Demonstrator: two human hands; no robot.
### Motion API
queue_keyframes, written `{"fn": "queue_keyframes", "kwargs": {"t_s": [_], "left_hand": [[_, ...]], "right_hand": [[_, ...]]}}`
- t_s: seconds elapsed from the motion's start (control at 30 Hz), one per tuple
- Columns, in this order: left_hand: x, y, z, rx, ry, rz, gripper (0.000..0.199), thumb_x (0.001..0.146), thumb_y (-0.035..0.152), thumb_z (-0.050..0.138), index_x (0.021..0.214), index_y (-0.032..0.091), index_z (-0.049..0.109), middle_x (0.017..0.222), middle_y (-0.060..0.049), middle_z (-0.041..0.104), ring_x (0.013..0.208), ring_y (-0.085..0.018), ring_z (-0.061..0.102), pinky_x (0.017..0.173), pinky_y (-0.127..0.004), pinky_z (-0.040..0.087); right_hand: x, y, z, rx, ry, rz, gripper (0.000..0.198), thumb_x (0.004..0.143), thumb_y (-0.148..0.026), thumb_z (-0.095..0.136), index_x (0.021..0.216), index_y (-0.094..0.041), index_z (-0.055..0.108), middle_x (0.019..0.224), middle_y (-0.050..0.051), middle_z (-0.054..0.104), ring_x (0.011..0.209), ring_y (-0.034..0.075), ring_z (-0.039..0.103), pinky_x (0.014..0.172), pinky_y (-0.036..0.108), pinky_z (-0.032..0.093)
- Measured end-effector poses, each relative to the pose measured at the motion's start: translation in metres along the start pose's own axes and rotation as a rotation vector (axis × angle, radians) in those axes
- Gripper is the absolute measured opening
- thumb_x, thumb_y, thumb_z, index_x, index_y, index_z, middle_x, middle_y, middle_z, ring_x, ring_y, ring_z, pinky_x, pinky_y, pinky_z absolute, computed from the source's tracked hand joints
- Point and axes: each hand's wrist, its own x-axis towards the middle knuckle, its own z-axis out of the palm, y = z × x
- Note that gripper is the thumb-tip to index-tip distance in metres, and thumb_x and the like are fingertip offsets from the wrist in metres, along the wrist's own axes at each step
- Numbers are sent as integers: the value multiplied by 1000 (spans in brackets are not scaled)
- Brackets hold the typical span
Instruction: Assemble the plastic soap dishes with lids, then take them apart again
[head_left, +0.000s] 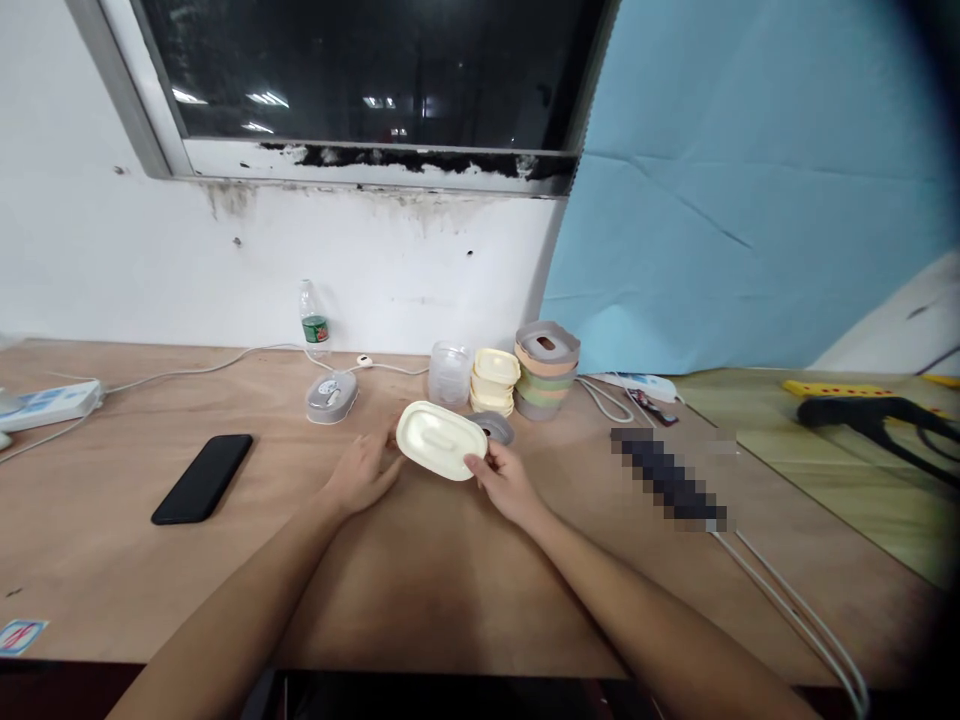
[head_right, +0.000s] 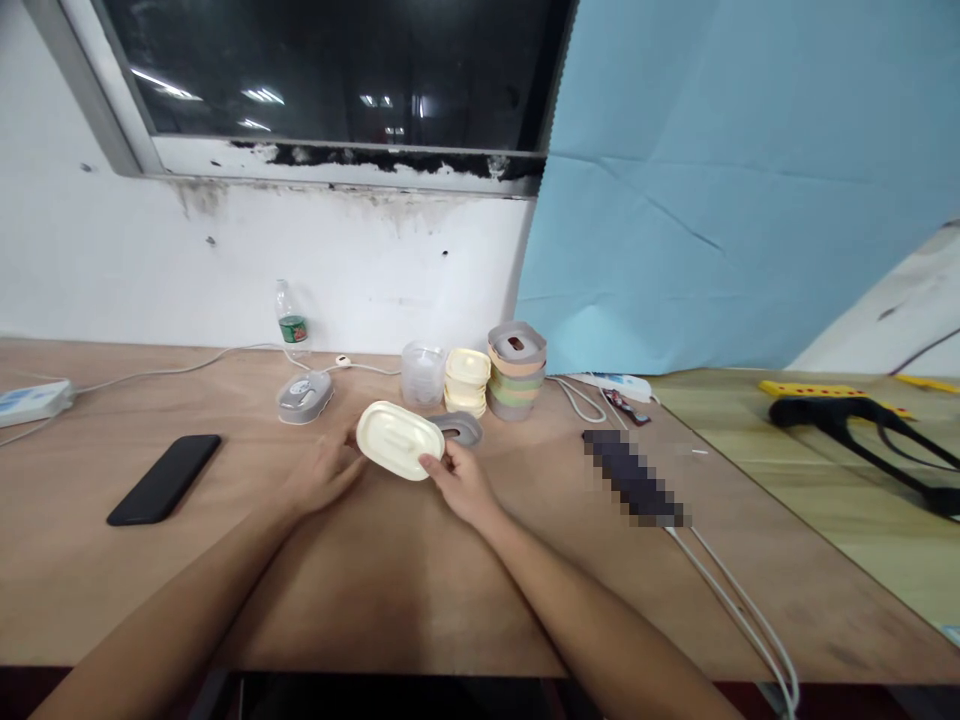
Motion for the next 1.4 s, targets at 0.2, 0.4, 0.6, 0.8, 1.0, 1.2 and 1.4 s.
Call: {"fn": "queue_keyframes", "kwargs": {"t_s": [0.2,0.4,0.6,0.8,1.0,1.2,1.4], "left_hand": [[-2,2,-4,-70,-182,-14,63,83,24,51,143,21,30,91,-3,65,76,-17,62,69,-29,48],[-3,10,-7,-44,-194,-77,52,87,43,50,133,19,46,77,-1,65,67,-16,60,64,-28,44],[-1,10,6,15,-310,-92,45,86,46,53,122,19,57,71,0,64,64,-15,58,61,-25,40],[-1,9,9,57,-344,-98,37,87,46,51,110,20,64,68,1,62,63,-14,57,60,-25,38],[-1,7,5,54,-300,-77,35,89,44,48,109,20,64,69,1,62,67,-14,58,63,-25,40],[-1,8,5,31,-288,-85,34,89,44,48,109,21,63,73,0,64,67,-15,58,62,-25,41],[-3,6,6,-24,-157,-125,57,88,43,52,139,22,37,100,-4,65,72,-15,58,66,-28,46]], "right_hand": [[9,8,-17,-154,-124,52,48,87,-61,44,73,-18,57,62,1,54,59,14,49,54,25,37],[11,5,-31,-478,-371,54,53,88,-59,40,62,-17,57,60,0,54,58,13,47,53,23,33],[7,-4,-30,-703,-429,80,54,81,-59,51,48,-15,51,47,-2,44,47,8,37,48,24,21],[15,4,-38,-684,-164,4,37,78,-48,60,59,-18,51,54,-3,51,52,10,42,50,23,25],[25,16,-73,-790,87,-77,27,70,-16,57,96,-19,58,96,5,58,83,17,55,72,27,41],[27,29,-80,-748,-93,-84,9,77,-25,61,84,-19,62,93,6,57,93,21,55,82,33,42],[24,17,-66,-615,-8,-137,26,87,-43,54,97,-20,58,93,6,61,82,19,55,73,30,43]]}}
